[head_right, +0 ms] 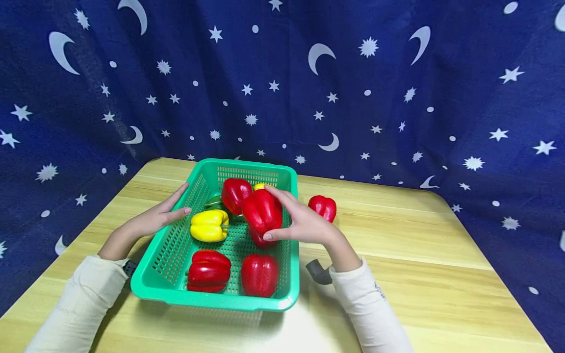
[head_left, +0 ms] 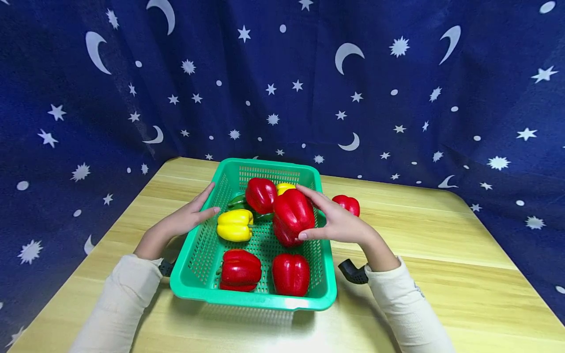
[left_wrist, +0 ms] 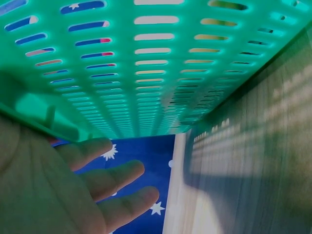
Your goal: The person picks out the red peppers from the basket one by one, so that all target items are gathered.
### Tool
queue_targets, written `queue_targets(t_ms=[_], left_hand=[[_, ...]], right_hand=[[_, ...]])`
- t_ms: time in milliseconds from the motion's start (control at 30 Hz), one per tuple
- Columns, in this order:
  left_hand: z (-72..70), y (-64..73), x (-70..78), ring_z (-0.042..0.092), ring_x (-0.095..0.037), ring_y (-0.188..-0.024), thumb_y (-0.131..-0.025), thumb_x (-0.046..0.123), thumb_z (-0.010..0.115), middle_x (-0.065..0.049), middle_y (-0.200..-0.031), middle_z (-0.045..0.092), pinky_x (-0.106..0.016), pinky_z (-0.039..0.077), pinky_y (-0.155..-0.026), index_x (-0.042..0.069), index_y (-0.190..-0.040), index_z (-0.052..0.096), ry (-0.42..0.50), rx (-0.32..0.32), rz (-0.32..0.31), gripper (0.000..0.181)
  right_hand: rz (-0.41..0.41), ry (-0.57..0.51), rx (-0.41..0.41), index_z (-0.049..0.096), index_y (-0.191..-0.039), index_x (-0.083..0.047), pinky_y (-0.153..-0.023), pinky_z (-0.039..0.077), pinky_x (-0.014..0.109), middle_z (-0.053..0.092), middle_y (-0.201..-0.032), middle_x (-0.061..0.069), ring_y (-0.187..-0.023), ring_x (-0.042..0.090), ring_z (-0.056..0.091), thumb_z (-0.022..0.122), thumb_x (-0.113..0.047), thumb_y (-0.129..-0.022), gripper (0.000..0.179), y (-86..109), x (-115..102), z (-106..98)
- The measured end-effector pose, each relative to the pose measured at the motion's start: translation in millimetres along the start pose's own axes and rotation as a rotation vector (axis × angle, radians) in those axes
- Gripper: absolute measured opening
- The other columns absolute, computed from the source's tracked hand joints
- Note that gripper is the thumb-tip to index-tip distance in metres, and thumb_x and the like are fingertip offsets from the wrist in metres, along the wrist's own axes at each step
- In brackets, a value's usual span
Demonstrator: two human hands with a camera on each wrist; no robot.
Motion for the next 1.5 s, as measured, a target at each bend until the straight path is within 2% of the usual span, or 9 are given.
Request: queue_targets(t_ms=[167,333,433,600,767,867,1000,1200,1500], left_hand=[[1.3,-1.7,-2.5,-0.002,-0.042,-0.138,-0.097,0.033,0.039,-0.017,-0.153,-0.008,-0.066,0.006,-0.105,0.015,-0.147,-0.011,-0.009,-0.001,-0.003,0.073],[2.6,-3.4,-4.9,-0.002,-0.042,-0.139,-0.097,0.031,0.039,-0.015,-0.153,-0.008,-0.066,0.006,-0.105,0.016,-0.147,-0.011,-0.011,0.002,-0.01,0.072],[2.1,-3.0,-5.7,-0.002,-0.042,-0.138,-0.097,0.032,0.039,-0.015,-0.153,-0.009,-0.067,0.006,-0.104,0.018,-0.147,-0.012,-0.012,0.0,-0.015,0.072],[0.3,-2.2,-5.4,-0.003,-0.043,-0.138,-0.097,0.033,0.04,-0.016,-0.153,-0.009,-0.067,0.006,-0.104,0.019,-0.146,-0.012,-0.004,0.002,-0.014,0.074],[-0.4,-2.1,-2.4,-0.004,-0.044,-0.137,-0.096,0.032,0.041,-0.018,-0.152,-0.01,-0.067,0.005,-0.104,0.015,-0.146,-0.012,0.011,0.002,0.01,0.074],[0.1,-2.4,-4.2,-0.004,-0.044,-0.137,-0.097,0.032,0.041,-0.018,-0.152,-0.01,-0.067,0.006,-0.104,0.015,-0.146,-0.012,0.006,-0.002,0.004,0.074],[0.7,-2.6,-6.1,-0.004,-0.043,-0.138,-0.097,0.033,0.04,-0.018,-0.152,-0.01,-0.067,0.005,-0.104,0.015,-0.146,-0.012,0.006,-0.003,-0.001,0.075],[0.3,-1.0,-4.5,-0.004,-0.044,-0.138,-0.097,0.032,0.04,-0.018,-0.152,-0.01,-0.067,0.005,-0.104,0.014,-0.146,-0.012,-0.001,-0.002,0.006,0.074],[0.4,-2.5,-4.4,-0.004,-0.044,-0.137,-0.096,0.033,0.041,-0.018,-0.152,-0.011,-0.067,0.005,-0.104,0.014,-0.146,-0.012,-0.003,-0.004,0.018,0.075]], right_hand=[[-0.024,-0.051,0.045,0.017,-0.146,-0.024,-0.095,0.044,0.046,0.033,-0.143,0.006,-0.128,0.025,0.038,0.077,-0.025,-0.073,0.095,11.0,7.3,-14.0],[-0.012,-0.2,0.078,0.017,-0.146,-0.025,-0.087,0.05,0.041,0.036,-0.141,0.009,-0.124,0.029,0.042,0.075,-0.013,-0.075,0.093,22.3,19.0,-25.0],[0.015,-0.24,0.116,0.016,-0.146,-0.026,-0.084,0.052,0.036,0.037,-0.14,0.013,-0.122,0.032,0.043,0.073,-0.009,-0.075,0.092,30.1,26.4,-32.7],[0.044,-0.199,0.167,0.014,-0.147,-0.023,-0.086,0.05,0.032,0.035,-0.142,0.015,-0.125,0.033,0.04,0.071,-0.01,-0.077,0.092,37.6,34.9,-43.0],[0.041,-0.147,0.205,0.015,-0.146,-0.026,-0.093,0.04,0.016,0.034,-0.143,0.011,-0.129,0.029,0.037,0.071,-0.008,-0.077,0.091,43.0,37.2,-52.4],[0.046,-0.134,0.226,0.015,-0.146,-0.027,-0.094,0.035,0.011,0.033,-0.144,0.011,-0.13,0.029,0.035,0.07,-0.007,-0.077,0.091,46.8,40.5,-58.3],[0.051,-0.139,0.267,0.015,-0.146,-0.025,-0.093,0.034,0.008,0.034,-0.14,0.012,-0.127,0.025,0.037,0.07,-0.005,-0.077,0.09,52.8,47.8,-68.2],[0.078,-0.138,0.333,0.015,-0.146,-0.02,-0.092,0.034,0.005,0.033,-0.14,0.013,-0.122,0.009,0.04,0.07,-0.006,-0.077,0.09,62.5,61.6,-83.1],[0.119,-0.204,0.4,0.016,-0.145,-0.018,-0.091,0.034,0.003,0.028,-0.141,0.017,-0.123,0.006,0.039,0.07,-0.002,-0.077,0.088,73.3,81.9,-96.4]])
Point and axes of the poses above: each hand's wrist, its own y-axis away from the middle knuckle, its own z-axis out of the palm, x = y × z, the point moved 7 cm from there along -y, towards the middle knuckle
